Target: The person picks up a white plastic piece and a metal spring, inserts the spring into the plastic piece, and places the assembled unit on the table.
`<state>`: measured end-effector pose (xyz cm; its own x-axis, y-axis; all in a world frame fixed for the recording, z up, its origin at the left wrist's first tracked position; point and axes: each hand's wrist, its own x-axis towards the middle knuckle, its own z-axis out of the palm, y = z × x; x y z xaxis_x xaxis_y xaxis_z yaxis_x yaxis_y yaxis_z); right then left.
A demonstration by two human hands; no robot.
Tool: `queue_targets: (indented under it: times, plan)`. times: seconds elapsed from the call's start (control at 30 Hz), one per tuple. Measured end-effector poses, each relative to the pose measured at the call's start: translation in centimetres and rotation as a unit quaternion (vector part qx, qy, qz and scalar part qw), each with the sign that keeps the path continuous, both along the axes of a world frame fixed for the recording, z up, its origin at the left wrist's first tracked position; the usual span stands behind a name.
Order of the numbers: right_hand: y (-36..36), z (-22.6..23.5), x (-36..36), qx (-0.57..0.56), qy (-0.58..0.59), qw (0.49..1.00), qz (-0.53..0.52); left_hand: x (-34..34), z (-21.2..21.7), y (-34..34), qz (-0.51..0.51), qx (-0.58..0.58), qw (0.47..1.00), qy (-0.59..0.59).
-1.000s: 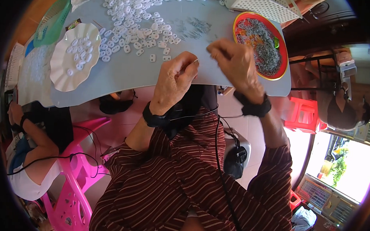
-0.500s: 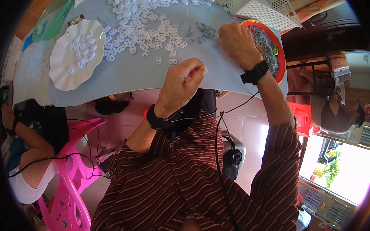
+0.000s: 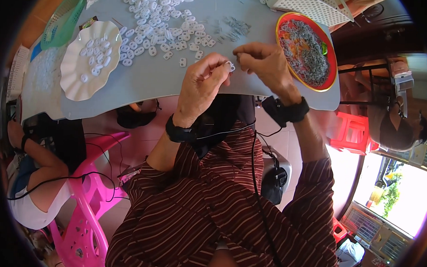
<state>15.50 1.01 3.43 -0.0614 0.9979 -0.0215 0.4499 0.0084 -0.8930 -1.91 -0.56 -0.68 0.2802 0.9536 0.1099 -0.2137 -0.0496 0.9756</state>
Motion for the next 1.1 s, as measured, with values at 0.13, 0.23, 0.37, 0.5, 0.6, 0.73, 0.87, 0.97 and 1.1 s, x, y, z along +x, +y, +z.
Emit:
queue_targets:
  times: [0.13, 0.23, 0.37, 0.5, 0.6, 0.73, 0.87, 0.97, 1.1]
  plan:
    - [-1.6, -1.6, 0.2, -0.002, 0.17, 0.985, -0.006, 0.2, 0.5, -0.1, -0.008, -0.016, 0.999, 0.037]
    - [-2.1, -2.2, 0.5, 0.037, 0.252, 0.967, -0.008, 0.7, 0.9, 0.0, -0.005, -0.002, 0.999, 0.049]
    - [-2.3, -2.2, 0.2, 0.04, 0.281, 0.959, -0.01, 2.1, 0.7, 0.1, 0.031, 0.025, 0.999, 0.023]
    - [-2.5, -2.5, 0.4, 0.051, 0.296, 0.954, -0.019, 2.3, 0.6, 0.2, 0.022, 0.01, 0.999, 0.036]
    - [-2.5, -2.6, 0.3, 0.061, 0.284, 0.957, -0.019, 2.6, 0.6, 0.2, 0.013, 0.031, 0.999, 0.039]
    - [-2.6, -2.7, 0.4, 0.068, 0.266, 0.962, -0.004, 2.5, 0.4, 0.3, 0.026, 0.031, 0.999, 0.037]
    - [-2.5, -3.1, 0.8, 0.061, 0.289, 0.955, -0.009, 2.5, 0.5, 0.3, 0.019, 0.012, 0.999, 0.049]
    - [-2.7, -3.1, 0.7, 0.068, 0.322, 0.944, -0.036, 2.8, 0.7, 0.2, 0.027, 0.025, 0.998, 0.052]
    - [-2.9, -2.8, 0.2, 0.07, 0.338, 0.937, -0.049, 2.6, 1.0, 0.0, 0.015, 0.005, 0.997, 0.07]
